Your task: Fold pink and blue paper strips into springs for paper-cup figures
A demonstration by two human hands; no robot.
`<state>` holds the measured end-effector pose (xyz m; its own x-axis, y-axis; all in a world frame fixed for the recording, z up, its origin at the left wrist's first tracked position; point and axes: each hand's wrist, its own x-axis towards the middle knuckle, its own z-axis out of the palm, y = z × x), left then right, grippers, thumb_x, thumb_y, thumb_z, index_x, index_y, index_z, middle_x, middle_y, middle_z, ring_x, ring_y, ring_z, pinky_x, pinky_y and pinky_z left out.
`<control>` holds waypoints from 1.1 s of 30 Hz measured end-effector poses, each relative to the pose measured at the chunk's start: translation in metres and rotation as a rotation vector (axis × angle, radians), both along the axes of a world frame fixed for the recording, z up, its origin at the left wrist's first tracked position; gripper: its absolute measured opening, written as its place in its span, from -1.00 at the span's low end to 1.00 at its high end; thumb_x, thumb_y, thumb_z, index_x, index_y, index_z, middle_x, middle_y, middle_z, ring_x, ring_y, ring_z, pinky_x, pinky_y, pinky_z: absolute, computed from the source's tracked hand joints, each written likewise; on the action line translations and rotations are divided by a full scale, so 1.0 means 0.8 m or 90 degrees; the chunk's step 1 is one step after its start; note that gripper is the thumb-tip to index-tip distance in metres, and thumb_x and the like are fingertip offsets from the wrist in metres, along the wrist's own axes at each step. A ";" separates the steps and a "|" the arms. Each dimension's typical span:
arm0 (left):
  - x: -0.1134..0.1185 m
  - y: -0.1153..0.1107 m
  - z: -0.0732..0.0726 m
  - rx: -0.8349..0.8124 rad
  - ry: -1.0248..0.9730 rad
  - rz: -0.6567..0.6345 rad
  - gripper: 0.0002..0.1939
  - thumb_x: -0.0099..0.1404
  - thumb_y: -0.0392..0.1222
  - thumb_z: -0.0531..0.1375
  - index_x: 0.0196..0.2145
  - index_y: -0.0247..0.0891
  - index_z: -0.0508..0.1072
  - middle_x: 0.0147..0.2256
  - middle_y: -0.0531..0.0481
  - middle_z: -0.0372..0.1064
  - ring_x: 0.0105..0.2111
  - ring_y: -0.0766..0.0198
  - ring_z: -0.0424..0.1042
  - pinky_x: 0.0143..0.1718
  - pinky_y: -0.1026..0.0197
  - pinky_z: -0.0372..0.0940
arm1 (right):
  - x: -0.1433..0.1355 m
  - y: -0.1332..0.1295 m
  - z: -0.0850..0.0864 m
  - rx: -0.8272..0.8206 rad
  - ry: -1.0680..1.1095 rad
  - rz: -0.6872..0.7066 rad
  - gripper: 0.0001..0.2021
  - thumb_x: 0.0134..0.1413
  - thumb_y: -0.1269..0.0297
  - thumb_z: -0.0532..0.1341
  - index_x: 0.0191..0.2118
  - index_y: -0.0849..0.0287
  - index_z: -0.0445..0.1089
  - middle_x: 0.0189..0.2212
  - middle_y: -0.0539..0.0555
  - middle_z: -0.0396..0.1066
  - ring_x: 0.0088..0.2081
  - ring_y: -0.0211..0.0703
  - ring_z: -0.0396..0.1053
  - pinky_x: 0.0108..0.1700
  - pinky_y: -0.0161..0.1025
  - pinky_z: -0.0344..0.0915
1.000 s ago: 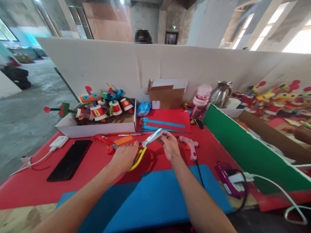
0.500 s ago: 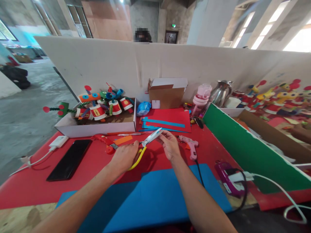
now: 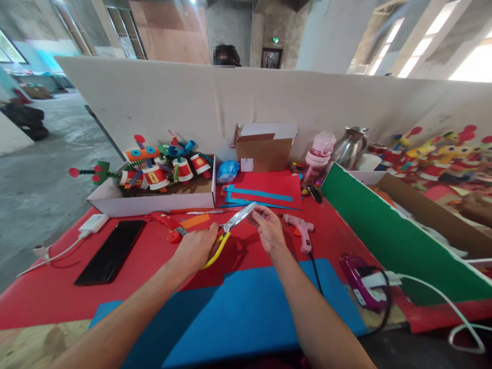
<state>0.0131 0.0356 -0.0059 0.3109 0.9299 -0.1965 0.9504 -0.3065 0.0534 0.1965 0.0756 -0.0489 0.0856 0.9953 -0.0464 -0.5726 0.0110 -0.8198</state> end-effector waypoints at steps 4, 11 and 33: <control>-0.028 -0.005 0.002 -0.001 0.028 0.077 -0.73 0.32 -0.14 -0.07 -0.09 -0.25 0.26 -0.31 -0.19 0.48 -0.28 0.05 0.49 -0.35 0.17 0.26 | 0.001 0.001 -0.001 0.002 0.001 -0.007 -0.74 -0.29 0.31 0.42 -0.33 0.11 0.49 -0.46 -0.06 0.45 -0.46 -0.32 0.39 -0.24 -0.25 0.40; -0.091 -0.040 0.005 -0.087 0.043 0.141 -0.70 0.25 -0.08 -0.01 -0.15 -0.18 0.41 -0.29 -0.20 0.50 -0.26 -0.06 0.49 -0.36 0.12 0.27 | 0.004 0.007 -0.015 -0.049 0.079 0.019 -0.85 -0.16 0.28 0.37 -0.37 0.16 0.50 -0.48 0.00 0.46 -0.41 -0.27 0.43 -0.15 -0.21 0.41; -0.123 -0.046 -0.006 0.035 0.065 0.112 -0.66 0.23 -0.07 0.00 -0.15 -0.25 0.43 -0.23 -0.25 0.42 -0.16 -0.12 0.41 -0.27 0.03 0.28 | 0.002 0.000 -0.001 -0.174 0.249 0.063 -0.45 0.24 -0.05 -0.10 -0.14 0.33 0.43 -0.24 0.26 0.48 -0.18 -0.10 0.45 0.05 -0.17 0.33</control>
